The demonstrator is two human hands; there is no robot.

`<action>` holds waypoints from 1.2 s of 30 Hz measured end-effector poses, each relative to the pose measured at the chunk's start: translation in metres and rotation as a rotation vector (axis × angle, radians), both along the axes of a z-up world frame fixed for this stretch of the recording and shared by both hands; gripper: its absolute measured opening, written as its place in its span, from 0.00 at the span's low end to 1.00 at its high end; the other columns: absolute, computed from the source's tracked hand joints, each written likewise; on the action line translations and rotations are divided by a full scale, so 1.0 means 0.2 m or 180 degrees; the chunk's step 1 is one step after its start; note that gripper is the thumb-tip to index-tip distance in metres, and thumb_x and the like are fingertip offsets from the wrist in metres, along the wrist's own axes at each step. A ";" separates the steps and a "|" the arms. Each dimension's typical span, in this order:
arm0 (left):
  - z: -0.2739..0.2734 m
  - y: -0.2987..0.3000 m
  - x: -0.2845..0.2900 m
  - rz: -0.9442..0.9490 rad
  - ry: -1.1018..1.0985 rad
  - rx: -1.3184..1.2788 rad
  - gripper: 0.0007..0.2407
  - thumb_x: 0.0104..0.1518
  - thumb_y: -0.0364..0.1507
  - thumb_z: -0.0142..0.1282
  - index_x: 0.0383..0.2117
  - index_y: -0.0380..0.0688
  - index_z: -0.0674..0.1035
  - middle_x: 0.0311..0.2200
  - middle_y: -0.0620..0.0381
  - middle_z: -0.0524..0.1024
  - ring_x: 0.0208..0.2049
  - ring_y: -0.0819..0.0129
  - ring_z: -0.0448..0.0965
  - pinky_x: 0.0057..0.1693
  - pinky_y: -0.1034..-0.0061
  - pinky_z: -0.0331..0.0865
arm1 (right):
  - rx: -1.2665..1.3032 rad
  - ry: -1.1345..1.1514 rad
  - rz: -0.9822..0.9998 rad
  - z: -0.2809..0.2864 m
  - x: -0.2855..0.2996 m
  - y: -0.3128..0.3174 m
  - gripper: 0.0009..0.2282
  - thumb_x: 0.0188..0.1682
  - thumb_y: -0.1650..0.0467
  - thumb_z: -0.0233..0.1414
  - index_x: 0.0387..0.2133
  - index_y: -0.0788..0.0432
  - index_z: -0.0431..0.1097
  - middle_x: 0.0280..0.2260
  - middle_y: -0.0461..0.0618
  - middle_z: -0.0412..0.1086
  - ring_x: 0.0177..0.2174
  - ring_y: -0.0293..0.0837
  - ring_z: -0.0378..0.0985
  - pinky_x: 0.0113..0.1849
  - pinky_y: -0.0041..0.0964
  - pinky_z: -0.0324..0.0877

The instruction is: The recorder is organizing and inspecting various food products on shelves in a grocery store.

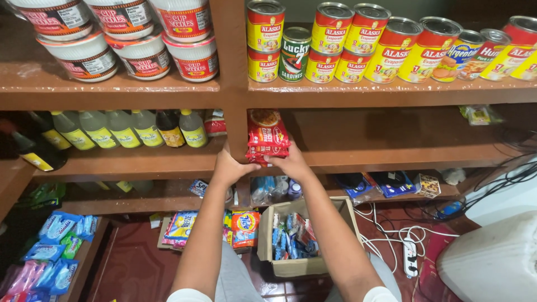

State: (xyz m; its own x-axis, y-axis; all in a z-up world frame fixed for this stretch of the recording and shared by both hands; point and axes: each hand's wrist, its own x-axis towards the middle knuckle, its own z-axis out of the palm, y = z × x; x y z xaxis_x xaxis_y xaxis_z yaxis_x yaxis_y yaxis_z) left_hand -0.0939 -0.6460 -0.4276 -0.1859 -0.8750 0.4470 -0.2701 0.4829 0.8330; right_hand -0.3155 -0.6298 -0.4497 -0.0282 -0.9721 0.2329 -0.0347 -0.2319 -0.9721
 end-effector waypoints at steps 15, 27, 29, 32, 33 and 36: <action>-0.25 -0.04 -0.01 -0.0008 0.0543 -0.0045 0.44 0.43 0.40 0.76 0.64 0.32 0.59 0.63 0.39 0.66 0.64 0.54 0.67 0.66 0.64 0.61 | -0.0205 -0.0590 0.0004 0.08 0.05 0.20 0.52 0.35 0.71 0.69 0.70 0.65 0.36 0.63 0.61 0.58 0.61 0.50 0.65 0.59 0.44 0.64; -0.50 0.67 -0.38 0.0183 0.2158 0.0523 0.19 0.61 0.19 0.53 0.59 0.37 0.68 0.50 0.45 0.75 0.46 0.64 0.82 0.55 0.75 0.75 | -0.0505 -0.1335 -0.0264 -0.27 -0.05 0.27 0.34 0.57 0.59 0.47 0.71 0.64 0.41 0.72 0.58 0.42 0.71 0.52 0.42 0.67 0.45 0.38; -0.56 0.65 -0.38 0.0236 0.2244 0.0665 0.19 0.58 0.17 0.56 0.56 0.36 0.69 0.46 0.47 0.75 0.43 0.66 0.81 0.52 0.78 0.75 | -0.0405 -0.1407 -0.0364 -0.20 0.01 0.42 0.33 0.57 0.57 0.44 0.70 0.62 0.43 0.72 0.57 0.45 0.70 0.52 0.46 0.67 0.45 0.42; -0.60 0.63 -0.39 0.0329 0.2466 0.1000 0.17 0.57 0.15 0.60 0.52 0.34 0.72 0.41 0.47 0.75 0.40 0.67 0.79 0.48 0.79 0.74 | -0.0180 -0.1879 -0.0531 -0.21 0.06 0.58 0.31 0.56 0.56 0.40 0.69 0.60 0.48 0.70 0.56 0.50 0.68 0.52 0.52 0.63 0.47 0.49; -0.61 0.63 -0.39 0.0391 0.2593 0.1197 0.16 0.58 0.15 0.62 0.51 0.33 0.73 0.40 0.47 0.76 0.39 0.66 0.76 0.46 0.77 0.72 | -0.0042 -0.2291 -0.0582 -0.24 0.07 0.62 0.30 0.56 0.56 0.40 0.68 0.60 0.50 0.69 0.55 0.51 0.66 0.53 0.55 0.61 0.49 0.53; -0.58 0.64 -0.44 -0.0104 0.2667 0.1726 0.14 0.64 0.25 0.52 0.55 0.36 0.72 0.47 0.47 0.76 0.49 0.64 0.75 0.54 0.72 0.66 | 0.0119 -0.2709 -0.0728 -0.27 0.07 0.68 0.30 0.54 0.56 0.40 0.66 0.59 0.53 0.67 0.54 0.55 0.63 0.53 0.61 0.58 0.51 0.58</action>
State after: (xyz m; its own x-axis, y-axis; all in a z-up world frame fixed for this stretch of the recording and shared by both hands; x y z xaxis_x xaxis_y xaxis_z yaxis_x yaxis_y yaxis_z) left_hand -0.1817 -0.5173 -0.5428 -0.0209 -0.9997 -0.0134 0.5122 -0.0222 0.8586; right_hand -0.3023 -0.4936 -0.5044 -0.3725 -0.9280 0.0122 0.6630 -0.2753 -0.6961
